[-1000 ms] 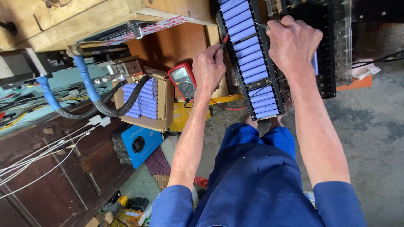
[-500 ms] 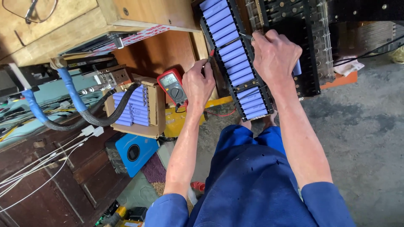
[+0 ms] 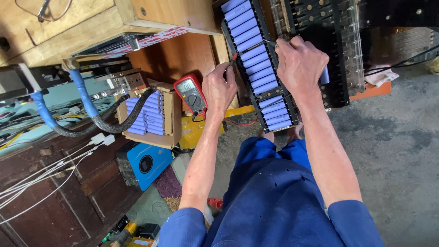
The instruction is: Testing the voltage of individual lithium-ion battery cells and packs using a digital multimeter.
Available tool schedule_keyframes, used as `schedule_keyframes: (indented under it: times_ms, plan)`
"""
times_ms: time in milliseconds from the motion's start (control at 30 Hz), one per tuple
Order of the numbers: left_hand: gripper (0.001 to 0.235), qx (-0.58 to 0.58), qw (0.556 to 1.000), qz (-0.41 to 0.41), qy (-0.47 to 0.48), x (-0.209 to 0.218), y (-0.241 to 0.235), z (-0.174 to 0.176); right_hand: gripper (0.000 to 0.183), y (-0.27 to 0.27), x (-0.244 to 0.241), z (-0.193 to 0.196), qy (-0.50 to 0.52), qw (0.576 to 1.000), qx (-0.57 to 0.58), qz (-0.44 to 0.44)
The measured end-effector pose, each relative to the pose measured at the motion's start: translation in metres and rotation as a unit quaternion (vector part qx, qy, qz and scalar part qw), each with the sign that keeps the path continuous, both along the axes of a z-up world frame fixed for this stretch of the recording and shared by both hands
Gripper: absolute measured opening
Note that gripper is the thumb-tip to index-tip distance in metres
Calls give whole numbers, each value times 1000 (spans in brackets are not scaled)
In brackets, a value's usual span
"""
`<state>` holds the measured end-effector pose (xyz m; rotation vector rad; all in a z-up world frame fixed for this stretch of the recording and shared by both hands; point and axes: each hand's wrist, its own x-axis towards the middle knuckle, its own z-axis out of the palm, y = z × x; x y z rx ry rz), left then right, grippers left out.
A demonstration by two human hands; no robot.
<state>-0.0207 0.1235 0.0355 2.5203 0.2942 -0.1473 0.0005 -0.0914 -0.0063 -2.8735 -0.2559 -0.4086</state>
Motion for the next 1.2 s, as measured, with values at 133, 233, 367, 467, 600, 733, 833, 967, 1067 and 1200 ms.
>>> schedule_keyframes:
  times_ms: [133,233,367,467,600,733,833,967,1067,1200]
  plan:
    - [26,-13,1000,-8,-6,2,1,3,11,-1,2,1,-12,1000,-13,12]
    - [25,-11,1000,1,-11,2,-2,1,8,-2,4,3,-26,999,-17,31]
    - [22,-11,1000,18,14,7,-11,11,11,-6,4,2,-42,998,-26,37]
    - [24,-1,999,17,31,9,-15,14,9,-6,5,2,-49,998,-26,39]
    - [25,13,999,10,38,10,-19,14,12,-6,5,3,-39,998,-24,38]
    - [25,6,999,0,37,11,-15,11,10,-6,5,1,-41,998,-40,37]
    - [25,0,999,-4,36,10,-13,11,8,-5,5,2,-36,997,-49,38]
    - [26,2,999,1,50,11,-13,11,8,-4,5,7,-19,998,-38,40]
    - [26,-32,999,4,44,11,-12,15,11,-4,5,3,8,998,-50,34]
    - [25,-31,999,-12,13,8,-10,10,11,1,0,-3,32,999,-36,25]
